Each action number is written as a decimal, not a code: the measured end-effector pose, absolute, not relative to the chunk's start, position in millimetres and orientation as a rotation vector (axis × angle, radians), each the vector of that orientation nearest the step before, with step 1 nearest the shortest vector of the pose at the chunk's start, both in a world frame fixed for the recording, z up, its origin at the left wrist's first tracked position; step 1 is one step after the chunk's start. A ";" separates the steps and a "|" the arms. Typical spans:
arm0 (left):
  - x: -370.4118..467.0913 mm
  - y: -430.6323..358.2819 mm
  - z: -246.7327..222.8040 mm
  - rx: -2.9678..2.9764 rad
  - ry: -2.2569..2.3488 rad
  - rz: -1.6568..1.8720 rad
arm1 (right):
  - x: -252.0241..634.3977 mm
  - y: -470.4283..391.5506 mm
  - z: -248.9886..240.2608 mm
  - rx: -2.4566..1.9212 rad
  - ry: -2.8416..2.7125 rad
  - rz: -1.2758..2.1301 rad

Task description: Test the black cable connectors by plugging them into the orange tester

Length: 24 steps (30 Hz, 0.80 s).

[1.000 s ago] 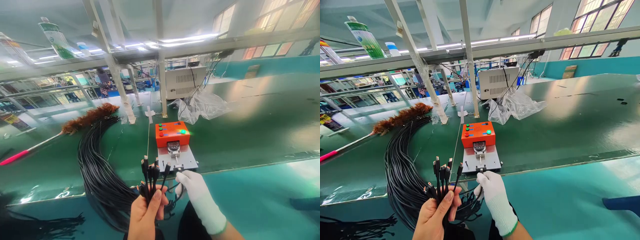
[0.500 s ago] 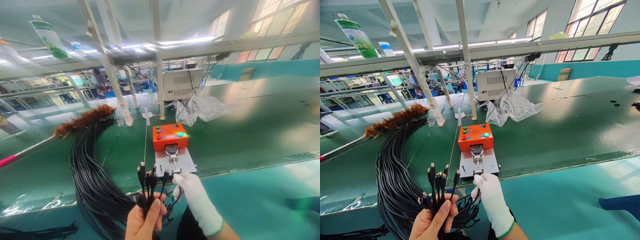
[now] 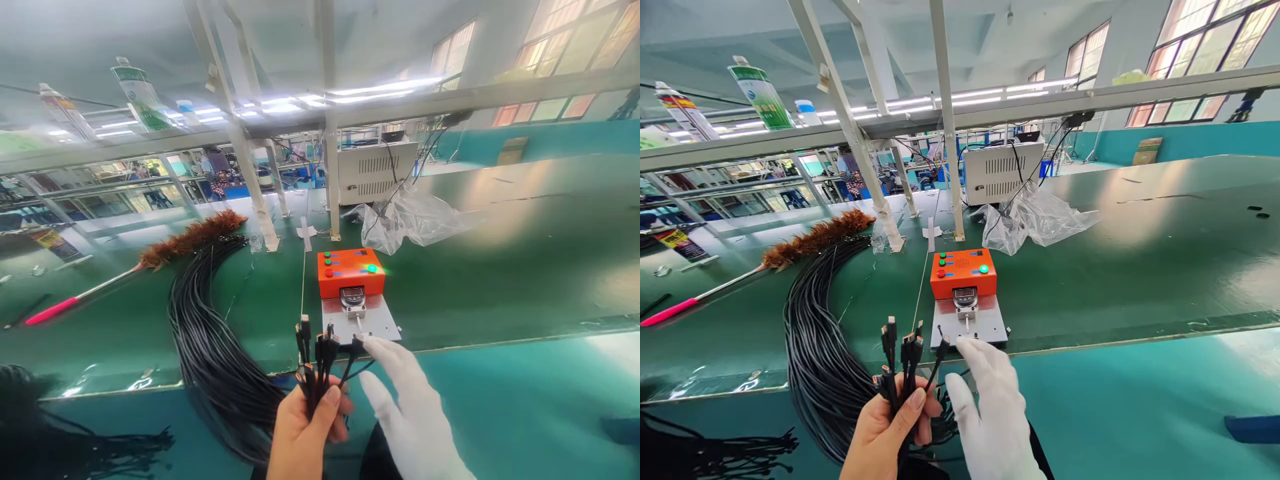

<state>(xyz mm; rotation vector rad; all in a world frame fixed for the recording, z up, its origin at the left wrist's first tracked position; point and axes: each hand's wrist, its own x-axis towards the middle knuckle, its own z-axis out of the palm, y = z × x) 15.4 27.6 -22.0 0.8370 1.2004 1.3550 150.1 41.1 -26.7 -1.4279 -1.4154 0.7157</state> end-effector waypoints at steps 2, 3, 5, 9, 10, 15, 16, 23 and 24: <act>17.6 26.5 -24.3 0.850 1.213 1.306 | 145.1 42.8 -15.9 -1.213 -1.332 1.077; 18.3 26.3 -24.7 0.862 1.226 1.302 | 142.9 44.8 -12.3 -1.138 -1.259 1.226; 17.8 26.6 -24.0 0.909 1.303 1.363 | 141.0 50.1 -10.8 -1.100 -1.080 1.373; 11.5 29.6 -22.0 0.912 1.391 1.507 | 146.8 61.0 -30.1 -1.235 -0.919 1.385; 10.0 30.5 -22.4 0.881 1.339 1.482 | 148.6 63.5 -37.1 -1.263 -0.929 1.406; 8.7 31.0 -24.2 0.875 1.146 1.448 | 148.1 72.3 -55.6 -1.259 -0.998 1.493; 8.9 30.3 -22.6 0.877 1.155 1.462 | 146.8 73.2 -54.7 -1.251 -0.994 1.494; 8.5 26.4 -8.1 0.808 1.174 1.457 | 143.0 73.2 -47.3 -1.202 -0.941 1.492; 8.3 26.4 -8.4 0.806 1.168 1.458 | 143.0 72.8 -49.2 -1.190 -0.931 1.490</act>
